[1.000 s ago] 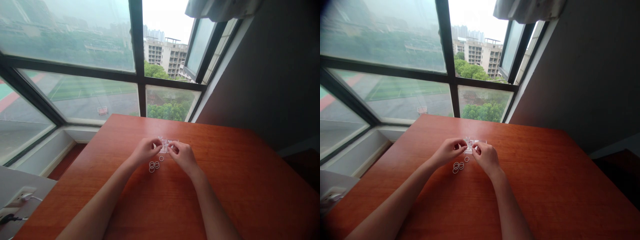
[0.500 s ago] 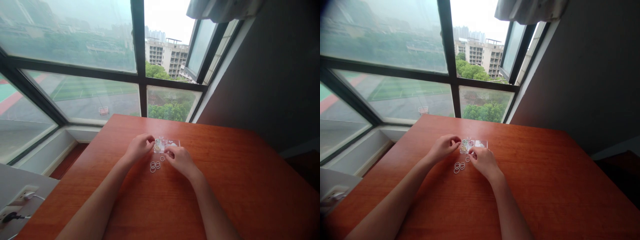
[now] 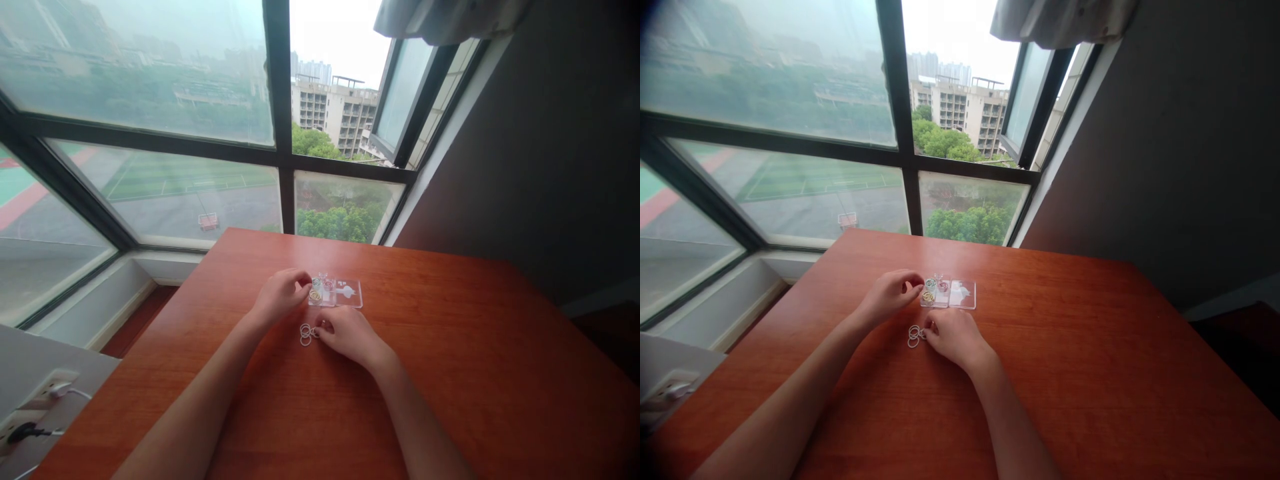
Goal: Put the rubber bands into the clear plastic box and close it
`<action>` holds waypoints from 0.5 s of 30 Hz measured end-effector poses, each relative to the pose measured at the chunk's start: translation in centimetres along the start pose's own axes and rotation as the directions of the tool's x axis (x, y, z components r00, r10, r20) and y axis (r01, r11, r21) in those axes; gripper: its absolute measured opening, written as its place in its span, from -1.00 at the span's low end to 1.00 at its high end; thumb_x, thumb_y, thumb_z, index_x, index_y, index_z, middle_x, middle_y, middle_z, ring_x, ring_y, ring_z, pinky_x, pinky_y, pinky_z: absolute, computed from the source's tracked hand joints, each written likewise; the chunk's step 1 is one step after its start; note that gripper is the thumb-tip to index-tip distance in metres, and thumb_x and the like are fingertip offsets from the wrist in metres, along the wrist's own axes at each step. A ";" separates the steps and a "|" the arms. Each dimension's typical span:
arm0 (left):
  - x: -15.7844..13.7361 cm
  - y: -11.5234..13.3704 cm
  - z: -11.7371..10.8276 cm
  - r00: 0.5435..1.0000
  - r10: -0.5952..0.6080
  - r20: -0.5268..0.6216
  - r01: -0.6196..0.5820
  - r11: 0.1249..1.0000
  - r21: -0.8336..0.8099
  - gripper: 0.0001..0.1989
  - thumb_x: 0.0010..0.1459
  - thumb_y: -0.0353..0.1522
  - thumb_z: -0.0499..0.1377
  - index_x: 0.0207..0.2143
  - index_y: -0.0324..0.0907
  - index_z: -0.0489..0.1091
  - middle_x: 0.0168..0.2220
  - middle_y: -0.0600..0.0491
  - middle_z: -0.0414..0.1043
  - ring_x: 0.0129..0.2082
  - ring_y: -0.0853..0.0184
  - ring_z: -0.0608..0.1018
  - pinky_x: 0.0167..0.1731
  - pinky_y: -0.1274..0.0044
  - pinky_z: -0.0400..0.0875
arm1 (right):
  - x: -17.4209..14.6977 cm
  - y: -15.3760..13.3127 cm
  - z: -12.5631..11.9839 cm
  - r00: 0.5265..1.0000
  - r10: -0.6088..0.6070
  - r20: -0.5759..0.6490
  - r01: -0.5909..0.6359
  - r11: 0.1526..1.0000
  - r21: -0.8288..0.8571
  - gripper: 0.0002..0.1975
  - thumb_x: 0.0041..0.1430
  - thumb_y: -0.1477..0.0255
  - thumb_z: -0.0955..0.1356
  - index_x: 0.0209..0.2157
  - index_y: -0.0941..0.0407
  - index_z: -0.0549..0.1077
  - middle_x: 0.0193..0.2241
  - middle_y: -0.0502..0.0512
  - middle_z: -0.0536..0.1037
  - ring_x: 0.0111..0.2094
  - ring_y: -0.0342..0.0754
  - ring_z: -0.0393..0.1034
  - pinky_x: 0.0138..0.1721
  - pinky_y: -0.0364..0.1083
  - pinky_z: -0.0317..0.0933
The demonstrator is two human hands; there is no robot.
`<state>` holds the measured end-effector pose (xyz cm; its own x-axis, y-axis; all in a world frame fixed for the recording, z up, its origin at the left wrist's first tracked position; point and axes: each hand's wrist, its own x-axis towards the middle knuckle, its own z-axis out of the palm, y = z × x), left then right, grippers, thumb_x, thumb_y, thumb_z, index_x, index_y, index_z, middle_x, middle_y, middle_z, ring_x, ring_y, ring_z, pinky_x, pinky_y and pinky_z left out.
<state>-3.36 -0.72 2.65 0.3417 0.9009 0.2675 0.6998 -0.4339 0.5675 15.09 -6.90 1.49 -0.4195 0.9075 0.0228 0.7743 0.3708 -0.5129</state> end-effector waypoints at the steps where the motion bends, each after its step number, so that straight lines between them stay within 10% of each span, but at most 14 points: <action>1: 0.0 0.0 0.0 1.000 -0.002 0.001 0.002 1.000 -0.001 -0.87 0.09 -0.35 0.14 -0.39 -0.17 0.49 -0.38 0.06 0.52 -0.45 0.39 0.45 -0.45 0.61 0.23 | 0.0 0.0 -0.1 1.000 0.004 0.002 -0.005 1.000 0.014 -0.90 0.09 0.45 0.36 -0.36 0.05 0.55 -0.42 0.00 0.58 -0.40 -0.13 0.39 -0.40 -0.19 0.07; 15: 0.1 1.3 -0.1 0.998 0.053 0.024 -0.048 0.986 -0.157 -0.83 0.11 -0.34 0.12 -0.39 -0.22 0.48 -0.47 0.07 0.48 -0.54 0.45 0.39 -0.51 0.63 0.22 | 0.6 2.0 -1.7 0.907 0.174 -0.384 -0.091 0.970 0.224 -0.88 0.12 0.37 0.35 -0.38 0.09 0.52 -0.65 -0.10 0.36 -0.58 -0.18 0.23 -0.47 -0.21 0.06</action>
<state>-2.50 -1.21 3.54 0.3929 0.8764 0.2787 0.5750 -0.4706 0.6692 17.19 -5.32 1.96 -0.0637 0.9632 0.2610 0.6835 0.2327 -0.6918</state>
